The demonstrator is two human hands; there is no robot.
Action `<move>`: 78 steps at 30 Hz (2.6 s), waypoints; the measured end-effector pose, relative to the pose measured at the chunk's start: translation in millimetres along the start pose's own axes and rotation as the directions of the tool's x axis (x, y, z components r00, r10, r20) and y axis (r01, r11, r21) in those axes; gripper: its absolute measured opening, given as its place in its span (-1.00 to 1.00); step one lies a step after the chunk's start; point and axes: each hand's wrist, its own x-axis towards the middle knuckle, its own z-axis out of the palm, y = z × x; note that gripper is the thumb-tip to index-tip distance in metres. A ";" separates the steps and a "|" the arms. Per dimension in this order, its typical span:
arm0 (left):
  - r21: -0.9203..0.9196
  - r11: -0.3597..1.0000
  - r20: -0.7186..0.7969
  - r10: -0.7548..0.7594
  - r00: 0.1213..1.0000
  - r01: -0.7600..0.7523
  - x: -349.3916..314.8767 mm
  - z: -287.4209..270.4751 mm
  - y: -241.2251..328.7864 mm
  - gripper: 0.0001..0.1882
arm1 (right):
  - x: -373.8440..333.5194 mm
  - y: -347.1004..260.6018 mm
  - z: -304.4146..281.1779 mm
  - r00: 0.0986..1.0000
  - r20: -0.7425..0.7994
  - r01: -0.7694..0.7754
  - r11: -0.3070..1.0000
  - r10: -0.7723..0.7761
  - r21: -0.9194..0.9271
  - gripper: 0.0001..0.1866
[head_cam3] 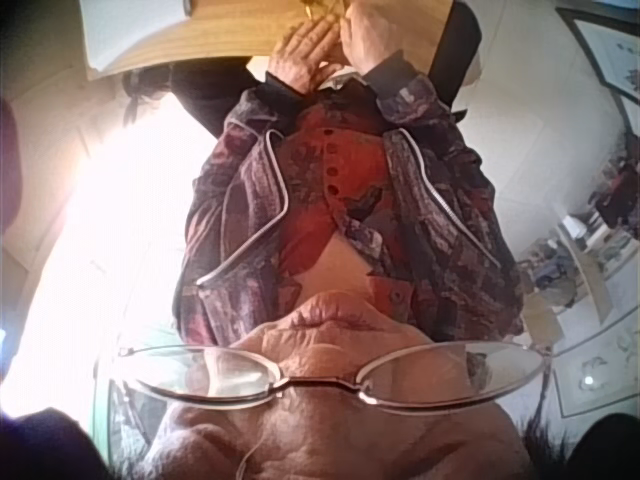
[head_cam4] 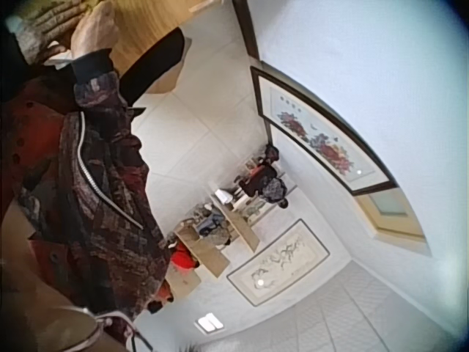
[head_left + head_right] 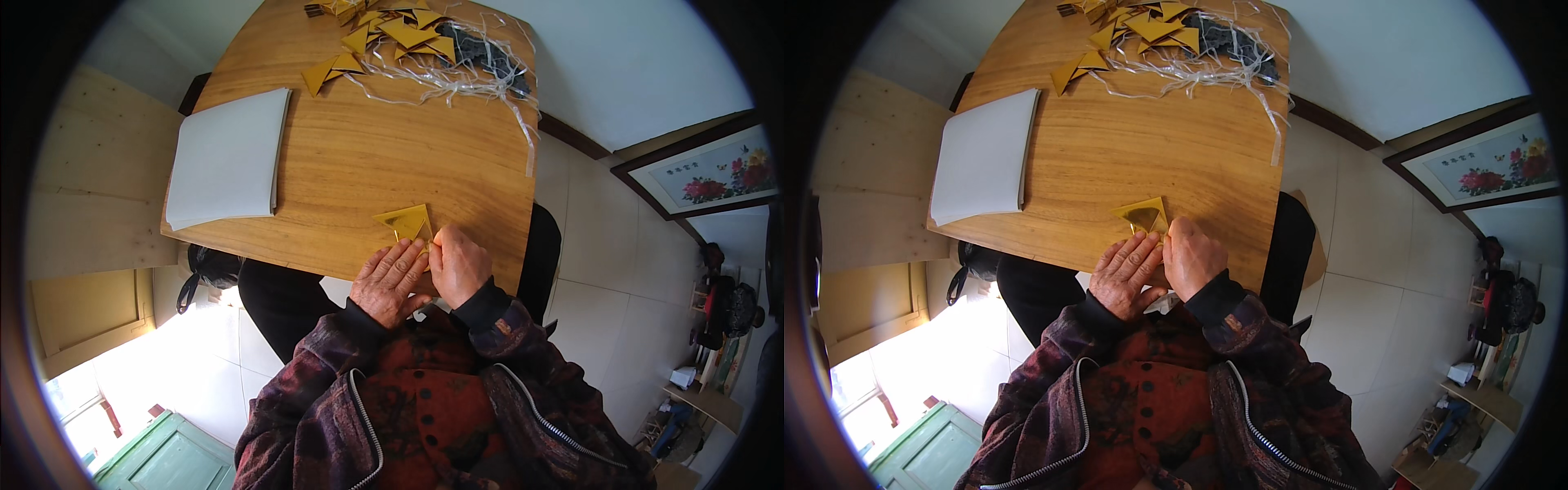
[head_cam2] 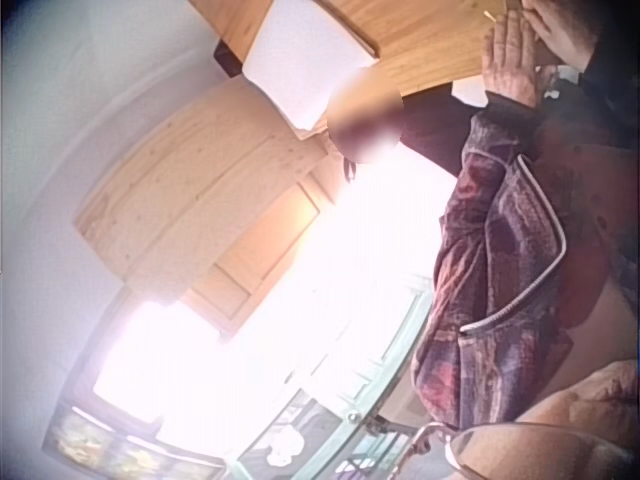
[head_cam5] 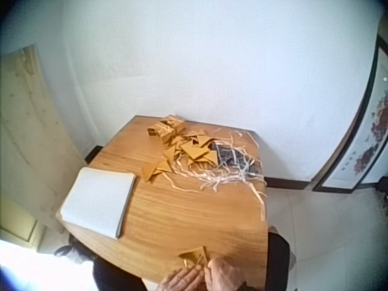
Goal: The person sits on the floor and folds a yellow sheet of paper into a triangular shape using both hands. They press the creases firmly and place the finished piece on a pile of similar folded items on the table.
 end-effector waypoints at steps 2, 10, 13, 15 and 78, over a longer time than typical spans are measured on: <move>-0.011 1.000 0.001 -0.003 1.000 0.003 -0.1 0.5 -0.3 -0.29 | -0.1 0.2 0.2 1.000 0.000 0.000 1.000 0.000 -0.002 -0.84; -0.004 1.000 -0.013 -0.001 1.000 0.001 0.0 0.6 0.2 -0.32 | 0.9 1.2 2.2 1.000 -0.004 -0.003 1.000 0.003 -0.007 -0.85; -0.005 1.000 -0.027 0.007 1.000 -0.007 0.1 0.4 -0.1 -0.33 | -0.3 -0.1 0.7 1.000 0.018 -0.009 1.000 0.009 -0.024 -0.87; -0.003 1.000 -0.040 0.016 0.999 -0.016 0.7 1.1 -0.9 -0.35 | -4.2 -0.9 -1.5 0.994 -0.044 0.100 0.995 -0.101 -0.028 -0.88; 0.090 0.991 -0.287 -0.068 0.955 0.097 -28.1 -16.3 5.7 -0.43 | -20.4 18.0 -5.8 0.826 0.319 0.520 0.847 -0.464 -0.113 -0.02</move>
